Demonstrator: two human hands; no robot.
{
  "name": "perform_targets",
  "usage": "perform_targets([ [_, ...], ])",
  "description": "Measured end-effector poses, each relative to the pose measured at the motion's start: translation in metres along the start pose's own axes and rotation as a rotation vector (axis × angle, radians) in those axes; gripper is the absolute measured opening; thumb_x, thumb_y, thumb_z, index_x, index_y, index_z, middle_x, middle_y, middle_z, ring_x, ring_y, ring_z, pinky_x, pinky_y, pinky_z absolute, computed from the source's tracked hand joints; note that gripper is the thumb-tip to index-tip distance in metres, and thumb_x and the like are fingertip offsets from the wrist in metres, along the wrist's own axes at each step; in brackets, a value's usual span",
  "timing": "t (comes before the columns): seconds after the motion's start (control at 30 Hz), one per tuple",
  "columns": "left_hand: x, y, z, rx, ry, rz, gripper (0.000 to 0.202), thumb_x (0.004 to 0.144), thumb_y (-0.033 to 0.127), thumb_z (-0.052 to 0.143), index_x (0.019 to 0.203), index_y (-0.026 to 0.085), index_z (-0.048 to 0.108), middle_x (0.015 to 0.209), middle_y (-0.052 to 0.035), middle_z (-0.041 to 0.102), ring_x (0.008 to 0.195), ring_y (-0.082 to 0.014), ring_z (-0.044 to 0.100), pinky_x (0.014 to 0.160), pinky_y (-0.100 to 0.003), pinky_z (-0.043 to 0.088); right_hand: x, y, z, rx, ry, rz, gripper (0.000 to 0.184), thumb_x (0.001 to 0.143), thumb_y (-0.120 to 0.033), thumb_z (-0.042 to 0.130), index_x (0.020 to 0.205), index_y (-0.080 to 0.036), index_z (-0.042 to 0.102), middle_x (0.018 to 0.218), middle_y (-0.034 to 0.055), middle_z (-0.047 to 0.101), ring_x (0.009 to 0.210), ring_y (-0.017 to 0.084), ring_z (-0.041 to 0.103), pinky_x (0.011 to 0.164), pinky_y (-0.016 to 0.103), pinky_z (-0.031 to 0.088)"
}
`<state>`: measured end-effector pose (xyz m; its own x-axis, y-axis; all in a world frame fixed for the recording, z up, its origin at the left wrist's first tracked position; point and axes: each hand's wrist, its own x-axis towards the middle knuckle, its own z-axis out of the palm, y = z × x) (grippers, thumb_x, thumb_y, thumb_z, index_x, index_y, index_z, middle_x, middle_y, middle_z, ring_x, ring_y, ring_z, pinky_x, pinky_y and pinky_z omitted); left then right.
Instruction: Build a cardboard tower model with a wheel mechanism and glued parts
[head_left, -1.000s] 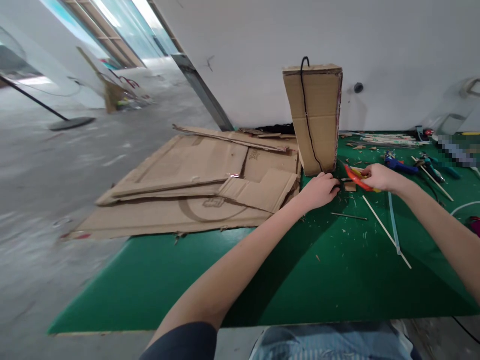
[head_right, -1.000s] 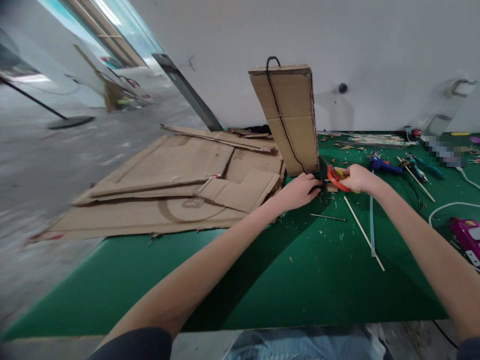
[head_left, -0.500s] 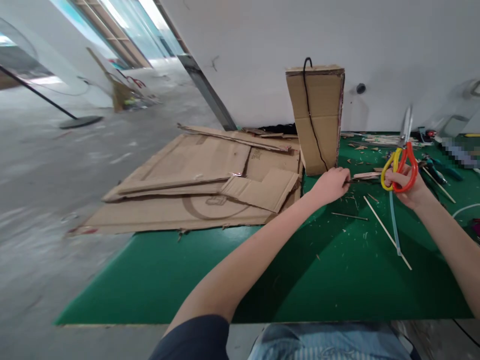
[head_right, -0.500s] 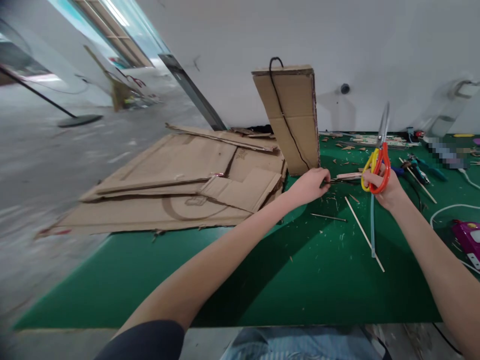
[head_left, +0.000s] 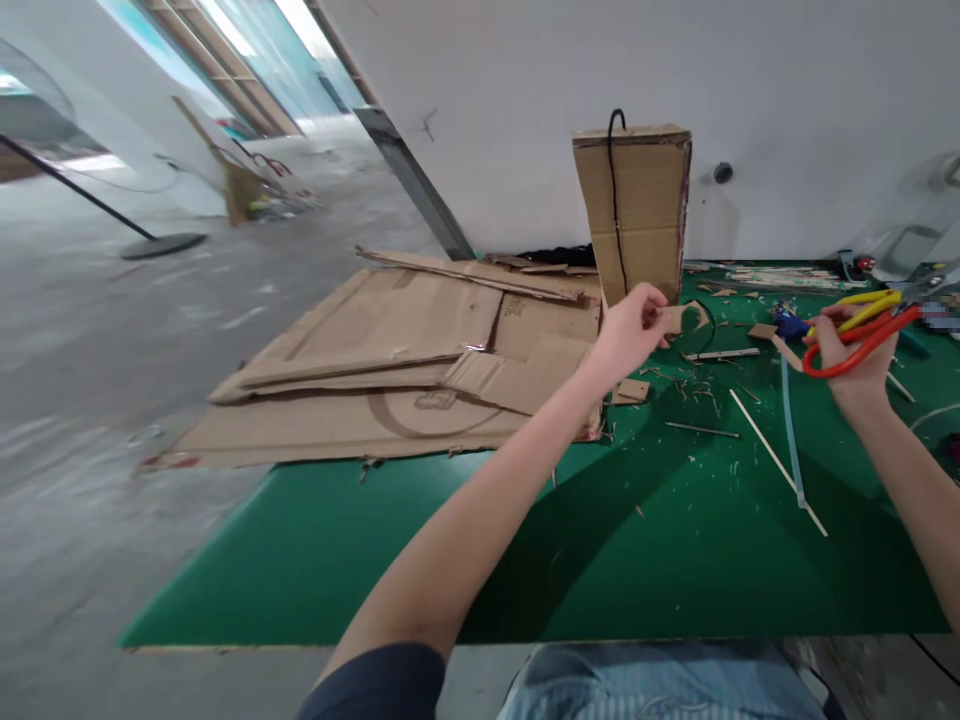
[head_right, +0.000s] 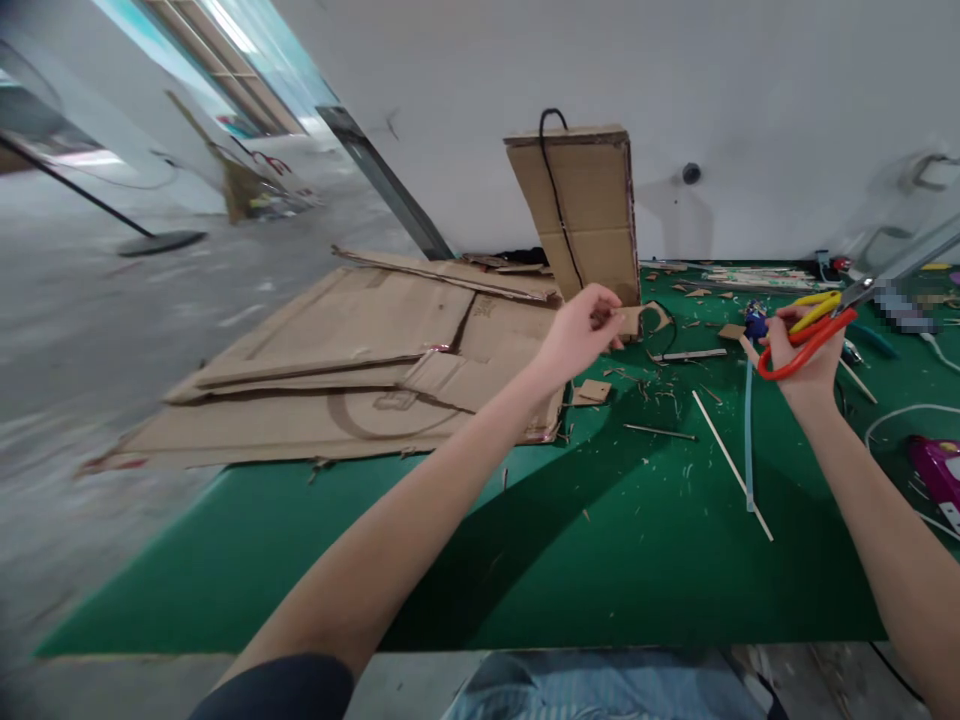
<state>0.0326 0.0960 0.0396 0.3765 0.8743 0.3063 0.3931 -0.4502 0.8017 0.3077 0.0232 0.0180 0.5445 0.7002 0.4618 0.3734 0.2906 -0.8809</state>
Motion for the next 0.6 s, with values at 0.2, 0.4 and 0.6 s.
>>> perform_targets([
  [0.2,0.029,0.029,0.061,0.571,-0.077,0.108,0.03,0.095,0.014,0.047,0.124,0.008,0.053,0.132,-0.0216,0.053,0.099,-0.0247,0.069,0.08,-0.033,0.054,-0.001,0.005,0.004,-0.01,0.047,-0.091,0.03,0.078,-0.046,0.07,0.083,-0.024,0.05,0.078,0.0023,0.059,0.049,0.014,0.056,0.047,0.034,0.05],
  [0.4,0.071,0.037,0.114,0.742,-0.4,0.197,0.047,0.088,0.009,0.052,0.133,0.019,0.055,0.145,-0.0169,0.046,0.124,-0.0351,0.055,0.088,-0.043,0.051,-0.005,0.023,0.002,0.077,-0.168,0.051,0.045,0.078,-0.06,0.071,0.096,-0.024,0.052,0.093,0.0071,0.065,0.082,0.024,0.067,0.05,0.033,0.055],
  [0.6,0.095,0.019,0.127,0.534,-0.518,0.153,0.024,0.079,0.01,0.061,0.101,0.018,0.067,0.117,-0.0119,0.066,0.121,-0.0331,0.053,0.096,-0.046,0.046,-0.009,0.03,0.007,0.154,-0.294,0.206,0.05,0.078,-0.067,0.067,0.102,-0.027,0.049,0.102,0.008,0.063,0.102,0.03,0.066,0.063,0.042,0.061],
])
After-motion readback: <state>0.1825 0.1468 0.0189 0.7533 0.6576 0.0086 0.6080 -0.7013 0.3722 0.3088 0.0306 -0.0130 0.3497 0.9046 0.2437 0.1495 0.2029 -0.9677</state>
